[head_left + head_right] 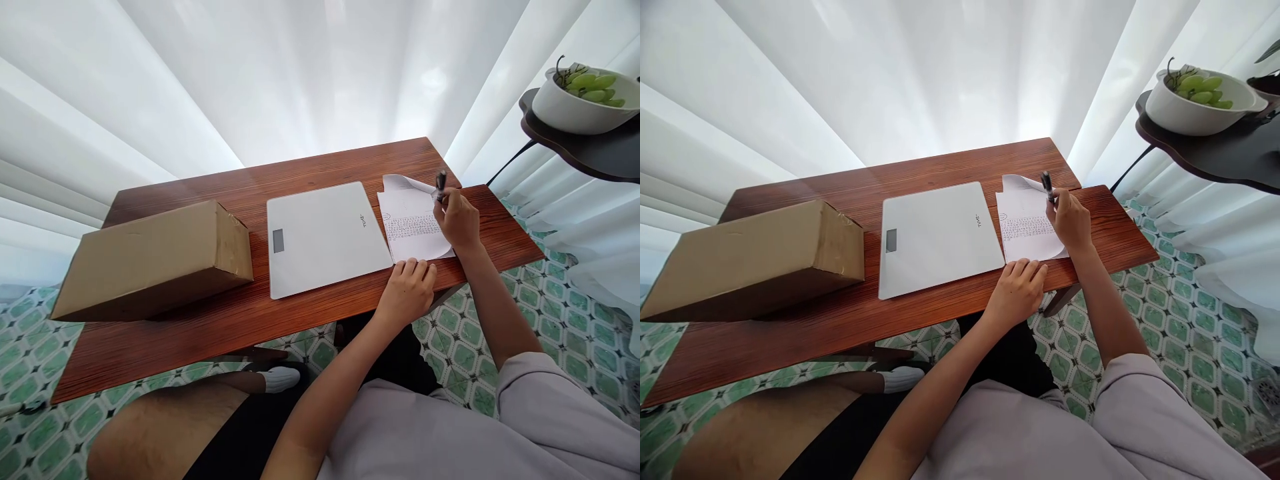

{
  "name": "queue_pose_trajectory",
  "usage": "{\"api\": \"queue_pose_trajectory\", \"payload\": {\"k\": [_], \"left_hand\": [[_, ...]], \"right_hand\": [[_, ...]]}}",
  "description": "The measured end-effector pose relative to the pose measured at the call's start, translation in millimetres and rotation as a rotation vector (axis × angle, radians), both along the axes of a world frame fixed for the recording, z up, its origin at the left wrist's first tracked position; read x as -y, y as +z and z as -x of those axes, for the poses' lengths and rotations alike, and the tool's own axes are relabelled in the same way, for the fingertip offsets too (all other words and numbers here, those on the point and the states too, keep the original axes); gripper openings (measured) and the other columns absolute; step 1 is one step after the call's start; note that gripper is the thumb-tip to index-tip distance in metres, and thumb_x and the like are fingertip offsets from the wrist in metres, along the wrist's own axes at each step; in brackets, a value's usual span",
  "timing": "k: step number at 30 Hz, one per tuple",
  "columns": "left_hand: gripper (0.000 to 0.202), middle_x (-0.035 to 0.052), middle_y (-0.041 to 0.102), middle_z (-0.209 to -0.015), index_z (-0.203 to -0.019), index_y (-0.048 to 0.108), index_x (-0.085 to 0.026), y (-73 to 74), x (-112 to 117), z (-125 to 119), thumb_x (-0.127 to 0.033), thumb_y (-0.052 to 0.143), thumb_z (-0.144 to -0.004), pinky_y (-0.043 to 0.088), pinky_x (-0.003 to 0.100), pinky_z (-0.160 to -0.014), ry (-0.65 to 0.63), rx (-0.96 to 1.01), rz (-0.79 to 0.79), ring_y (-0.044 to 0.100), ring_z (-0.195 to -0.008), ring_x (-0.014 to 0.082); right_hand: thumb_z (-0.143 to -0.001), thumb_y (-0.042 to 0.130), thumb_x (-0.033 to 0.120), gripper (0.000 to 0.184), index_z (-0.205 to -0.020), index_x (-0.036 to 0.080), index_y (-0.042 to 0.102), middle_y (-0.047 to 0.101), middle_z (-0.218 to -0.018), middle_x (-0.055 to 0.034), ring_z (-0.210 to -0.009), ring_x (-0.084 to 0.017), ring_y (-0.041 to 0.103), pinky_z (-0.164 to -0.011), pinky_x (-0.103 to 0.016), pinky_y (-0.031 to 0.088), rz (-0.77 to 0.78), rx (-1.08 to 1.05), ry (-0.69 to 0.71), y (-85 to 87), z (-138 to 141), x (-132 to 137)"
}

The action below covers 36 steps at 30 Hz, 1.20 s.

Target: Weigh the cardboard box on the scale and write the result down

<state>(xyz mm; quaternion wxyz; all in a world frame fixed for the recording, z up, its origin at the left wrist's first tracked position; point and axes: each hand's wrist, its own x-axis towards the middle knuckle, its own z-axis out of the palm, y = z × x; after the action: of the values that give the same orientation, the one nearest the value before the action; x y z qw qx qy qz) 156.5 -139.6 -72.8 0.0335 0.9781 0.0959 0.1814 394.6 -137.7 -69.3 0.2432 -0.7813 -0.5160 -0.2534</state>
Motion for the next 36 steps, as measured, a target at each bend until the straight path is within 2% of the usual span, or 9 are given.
{"api": "queue_pose_trajectory", "payload": {"k": [4,7,9,14,18,22,26,32,36], "left_hand": [[0.039,0.0130,0.058,-0.127,-0.134,0.053,-0.010,0.5,0,-1,-0.024,0.040,-0.100,0.041,0.041,-0.101,0.005,0.004,0.026,0.050,-0.117,0.0258],[0.038,0.0127,0.058,-0.126,-0.132,0.054,-0.011,1.6,-1,-1,-0.024,0.039,-0.100,0.042,0.040,-0.100,0.002,0.008,0.049,0.050,-0.116,0.0252],[0.037,0.0128,0.059,-0.125,-0.131,0.054,-0.012,2.2,-1,-1,-0.024,0.038,-0.100,0.042,0.040,-0.100,0.003,0.009,0.055,0.050,-0.117,0.0249],[0.034,0.0130,0.059,-0.124,-0.128,0.055,-0.013,3.0,-2,-1,-0.025,0.039,-0.100,0.042,0.040,-0.100,0.011,0.011,0.074,0.050,-0.115,0.0243],[0.035,0.0130,0.059,-0.125,-0.130,0.054,-0.012,3.5,-2,-1,-0.024,0.041,-0.100,0.042,0.041,-0.100,0.004,0.010,0.090,0.050,-0.115,0.0246],[0.036,0.0129,0.059,-0.121,-0.130,0.054,-0.011,4.1,-2,-1,-0.024,0.041,-0.099,0.042,0.041,-0.099,0.005,0.011,0.102,0.051,-0.114,0.0254],[0.032,0.0122,0.060,-0.118,-0.126,0.055,-0.013,5.5,-2,-2,-0.022,0.042,-0.099,0.042,0.040,-0.097,0.007,0.009,0.127,0.051,-0.112,0.0242],[0.028,0.0117,0.060,-0.117,-0.121,0.057,-0.014,6.8,-3,-2,-0.022,0.043,-0.098,0.042,0.040,-0.097,0.011,0.008,0.151,0.052,-0.112,0.0249],[0.026,0.0122,0.060,-0.118,-0.117,0.058,-0.014,5.6,-2,-2,-0.022,0.043,-0.098,0.042,0.040,-0.097,0.012,0.016,0.128,0.051,-0.112,0.0248]], "right_hand": [[-0.093,0.046,0.032,0.014,-0.092,0.019,0.051,0.061,-0.072,-0.0056,-0.066,-0.019,0.060,-0.062,-0.032,0.044,-0.103,-0.106,0.016,3.9,4,3],[-0.094,0.044,0.039,0.022,-0.078,0.024,0.041,0.055,-0.065,-0.0035,-0.058,-0.018,0.053,-0.061,-0.033,0.044,-0.132,-0.205,0.025,10.0,7,5],[-0.096,0.040,0.040,0.025,-0.077,0.024,0.038,0.053,-0.063,-0.0020,-0.056,-0.017,0.051,-0.060,-0.032,0.044,-0.122,-0.240,0.058,16.3,12,6],[-0.098,0.041,0.032,0.016,-0.102,0.021,0.052,0.065,-0.067,0.0016,-0.058,-0.014,0.060,-0.065,-0.028,0.048,0.050,-0.472,0.295,42.5,33,4],[-0.097,0.043,0.034,0.024,-0.094,0.019,0.061,0.063,-0.063,0.0007,-0.057,-0.014,0.059,-0.062,-0.027,0.045,0.142,-0.648,0.405,57.0,51,-2],[-0.097,0.043,0.038,0.034,-0.079,0.018,0.066,0.059,-0.056,-0.0001,-0.052,-0.014,0.055,-0.059,-0.028,0.044,0.188,-0.799,0.488,44.4,61,-9],[-0.094,0.054,0.047,0.041,-0.063,0.020,0.055,0.053,-0.048,0.0008,-0.048,-0.013,0.050,-0.061,-0.030,0.045,0.113,-0.799,0.464,20.3,64,-10],[-0.096,0.054,0.055,0.037,-0.086,0.020,0.059,0.057,-0.052,0.0028,-0.044,-0.012,0.051,-0.051,-0.026,0.044,-0.004,-0.920,0.397,6.4,63,-7],[-0.085,0.065,0.064,0.045,-0.080,0.020,0.055,0.063,-0.061,-0.0008,-0.050,-0.013,0.057,-0.048,-0.025,0.046,-0.203,-1.035,0.252,9.4,56,-12]]}}
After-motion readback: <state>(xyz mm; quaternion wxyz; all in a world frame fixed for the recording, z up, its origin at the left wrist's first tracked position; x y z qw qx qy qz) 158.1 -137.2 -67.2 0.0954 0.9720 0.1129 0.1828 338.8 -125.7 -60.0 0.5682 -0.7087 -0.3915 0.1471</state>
